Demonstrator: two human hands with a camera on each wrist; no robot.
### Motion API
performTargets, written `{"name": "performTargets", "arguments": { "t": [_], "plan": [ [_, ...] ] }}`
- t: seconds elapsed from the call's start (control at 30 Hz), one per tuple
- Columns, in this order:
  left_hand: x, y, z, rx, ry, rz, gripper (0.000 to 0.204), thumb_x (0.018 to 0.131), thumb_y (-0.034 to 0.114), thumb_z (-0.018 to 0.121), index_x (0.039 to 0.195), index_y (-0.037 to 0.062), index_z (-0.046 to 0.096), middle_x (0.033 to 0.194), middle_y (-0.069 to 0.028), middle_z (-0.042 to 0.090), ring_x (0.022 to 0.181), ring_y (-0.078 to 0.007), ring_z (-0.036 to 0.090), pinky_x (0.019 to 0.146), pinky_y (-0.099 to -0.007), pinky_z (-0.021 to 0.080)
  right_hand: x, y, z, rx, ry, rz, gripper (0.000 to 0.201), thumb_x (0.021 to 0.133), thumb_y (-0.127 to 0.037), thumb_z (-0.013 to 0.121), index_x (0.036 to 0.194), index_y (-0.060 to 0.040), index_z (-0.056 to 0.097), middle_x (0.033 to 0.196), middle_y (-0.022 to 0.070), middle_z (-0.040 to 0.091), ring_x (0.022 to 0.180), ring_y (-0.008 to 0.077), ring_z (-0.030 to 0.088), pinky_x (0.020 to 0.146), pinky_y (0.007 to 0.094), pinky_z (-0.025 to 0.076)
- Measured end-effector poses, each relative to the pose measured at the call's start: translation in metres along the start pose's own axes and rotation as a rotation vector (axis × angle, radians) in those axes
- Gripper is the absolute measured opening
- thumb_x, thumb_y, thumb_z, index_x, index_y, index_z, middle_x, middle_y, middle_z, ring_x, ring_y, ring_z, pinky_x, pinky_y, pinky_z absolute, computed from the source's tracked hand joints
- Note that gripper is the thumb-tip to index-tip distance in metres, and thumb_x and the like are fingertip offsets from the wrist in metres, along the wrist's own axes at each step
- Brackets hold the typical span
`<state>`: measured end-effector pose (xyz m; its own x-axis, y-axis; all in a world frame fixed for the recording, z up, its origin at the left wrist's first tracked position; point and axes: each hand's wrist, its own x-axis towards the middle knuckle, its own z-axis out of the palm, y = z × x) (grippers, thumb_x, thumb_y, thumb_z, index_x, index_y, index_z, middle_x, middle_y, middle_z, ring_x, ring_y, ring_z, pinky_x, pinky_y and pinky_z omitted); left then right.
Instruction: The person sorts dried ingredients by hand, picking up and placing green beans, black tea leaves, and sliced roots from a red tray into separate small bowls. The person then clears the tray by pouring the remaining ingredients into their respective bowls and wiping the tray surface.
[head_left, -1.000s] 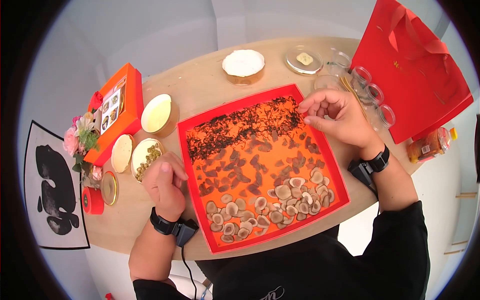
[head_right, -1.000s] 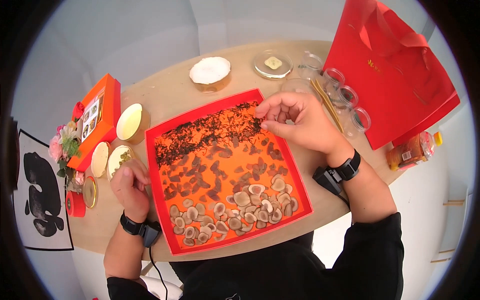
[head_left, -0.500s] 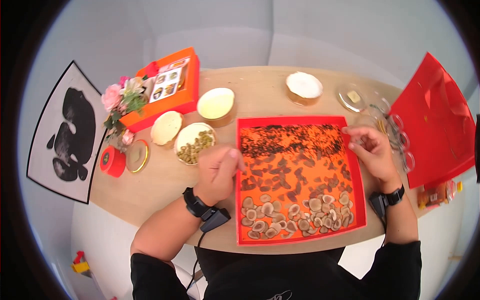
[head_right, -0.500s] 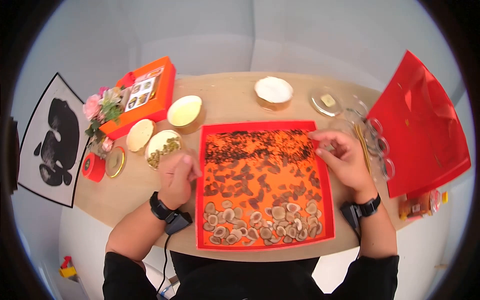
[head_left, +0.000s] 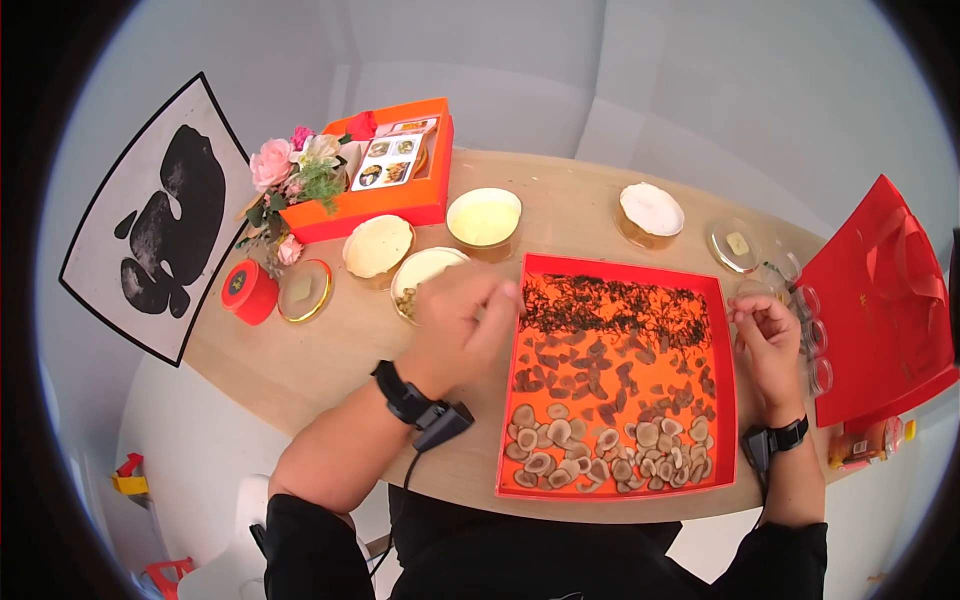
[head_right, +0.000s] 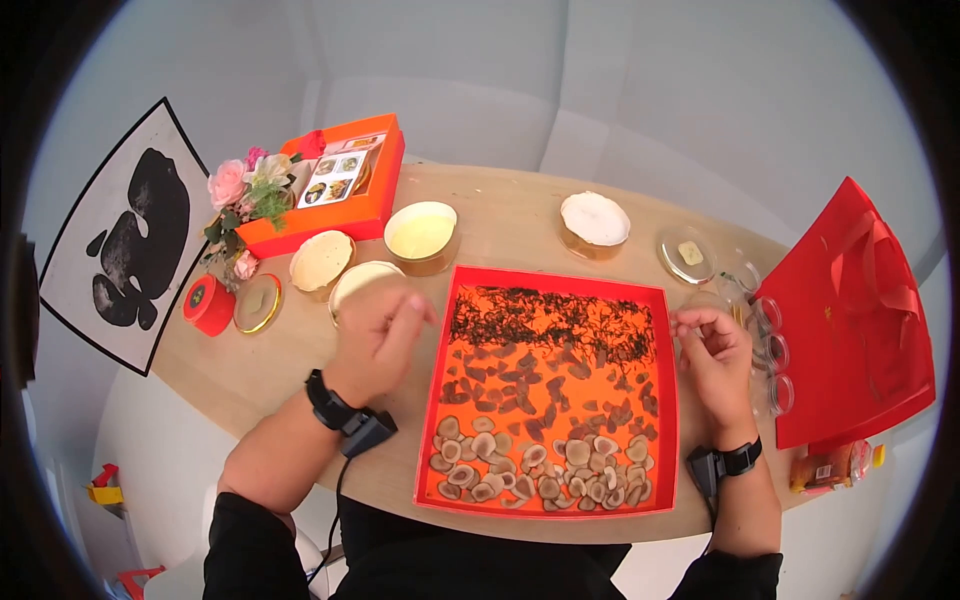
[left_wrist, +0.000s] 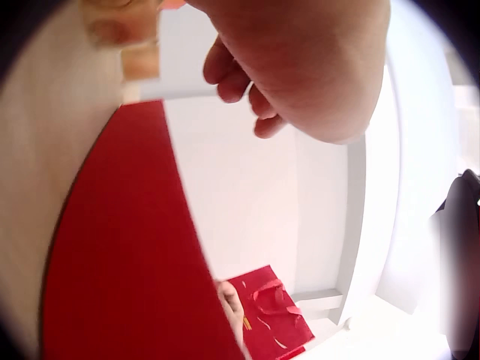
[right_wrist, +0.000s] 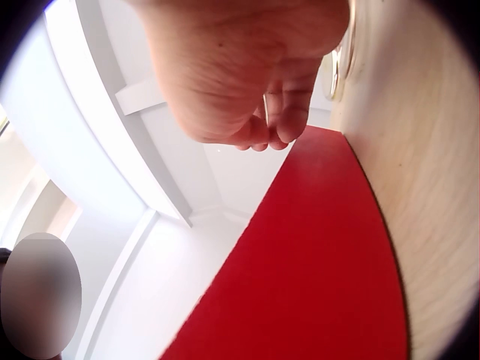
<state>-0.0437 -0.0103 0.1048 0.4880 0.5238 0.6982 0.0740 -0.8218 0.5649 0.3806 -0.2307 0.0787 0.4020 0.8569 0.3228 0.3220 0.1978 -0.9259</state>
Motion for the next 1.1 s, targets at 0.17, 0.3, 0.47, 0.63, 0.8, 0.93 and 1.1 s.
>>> {"name": "performTargets", "arguments": {
  "t": [0.17,0.3,0.47,0.63,0.8,0.93,1.1],
  "plan": [
    [0.031,-0.037,-0.043,0.219,0.229,-0.1,0.014,0.114,0.007,0.068,0.115,0.0002,0.081,0.106,-0.0137,0.08,0.096,-0.0261,0.077,0.087,-0.0402,0.06,0.0,-0.004,0.003,-0.006,0.03,0.02,0.014,0.117,0.0,0.074,0.129,-0.003,0.08,0.125,0.0028,0.083,0.104,0.0064,0.076,0.069,0.0208,0.055],
    [0.034,-0.042,-0.075,0.266,0.051,-0.26,0.017,0.111,0.004,0.069,0.119,-0.0029,0.082,0.11,-0.0116,0.083,0.098,-0.0204,0.077,0.094,-0.0366,0.062,-0.003,-0.009,0.008,0.006,0.021,0.015,0.011,0.117,0.0,0.074,0.126,-0.0027,0.081,0.122,0.0016,0.083,0.102,0.0057,0.075,0.07,0.0218,0.056],
    [0.027,-0.039,-0.085,0.376,-0.138,-0.365,0.021,0.104,0.001,0.067,0.116,-0.0053,0.084,0.106,-0.0145,0.086,0.099,-0.0231,0.082,0.094,-0.0379,0.065,-0.007,-0.015,0.013,0.008,0.005,0.031,0.01,0.117,0.0,0.074,0.122,-0.0029,0.082,0.122,0.0016,0.083,0.102,0.0053,0.075,0.072,0.0222,0.057],
    [0.024,-0.039,-0.083,0.443,-0.299,-0.411,0.024,0.103,0.002,0.069,0.117,-0.0056,0.086,0.111,-0.018,0.088,0.103,-0.0272,0.084,0.094,-0.0403,0.067,-0.007,-0.017,0.012,0.0,-0.025,0.022,0.011,0.117,0.001,0.074,0.122,-0.0032,0.082,0.121,0.001,0.083,0.102,0.0054,0.075,0.076,0.0227,0.057],
    [0.02,-0.047,-0.082,0.469,-0.275,-0.365,0.024,0.102,0.016,0.074,0.11,-0.0018,0.088,0.103,-0.0208,0.086,0.09,-0.0364,0.082,0.085,-0.047,0.065,-0.008,-0.022,0.013,-0.015,-0.044,0.044,0.013,0.116,0.003,0.073,0.123,-0.0029,0.082,0.119,0.0003,0.083,0.105,0.0066,0.075,0.085,0.0235,0.057],
    [0.021,-0.041,-0.08,0.445,-0.297,-0.373,0.027,0.103,0.021,0.076,0.112,-0.0007,0.089,0.104,-0.0209,0.085,0.092,-0.0385,0.082,0.087,-0.0482,0.065,-0.007,-0.02,0.012,-0.018,-0.051,0.033,0.013,0.116,0.003,0.073,0.123,-0.0025,0.083,0.119,0.0004,0.083,0.104,0.0066,0.075,0.086,0.0234,0.057],
    [0.023,-0.029,-0.082,0.517,-0.37,-0.339,0.037,0.098,0.031,0.085,0.116,-0.001,0.089,0.108,-0.0215,0.085,0.103,-0.0401,0.082,0.093,-0.0493,0.064,-0.007,-0.021,0.013,-0.021,-0.051,0.038,0.014,0.116,0.005,0.072,0.122,-0.0019,0.083,0.118,0.0003,0.083,0.103,0.0064,0.074,0.089,0.0242,0.057]
  ]
}}
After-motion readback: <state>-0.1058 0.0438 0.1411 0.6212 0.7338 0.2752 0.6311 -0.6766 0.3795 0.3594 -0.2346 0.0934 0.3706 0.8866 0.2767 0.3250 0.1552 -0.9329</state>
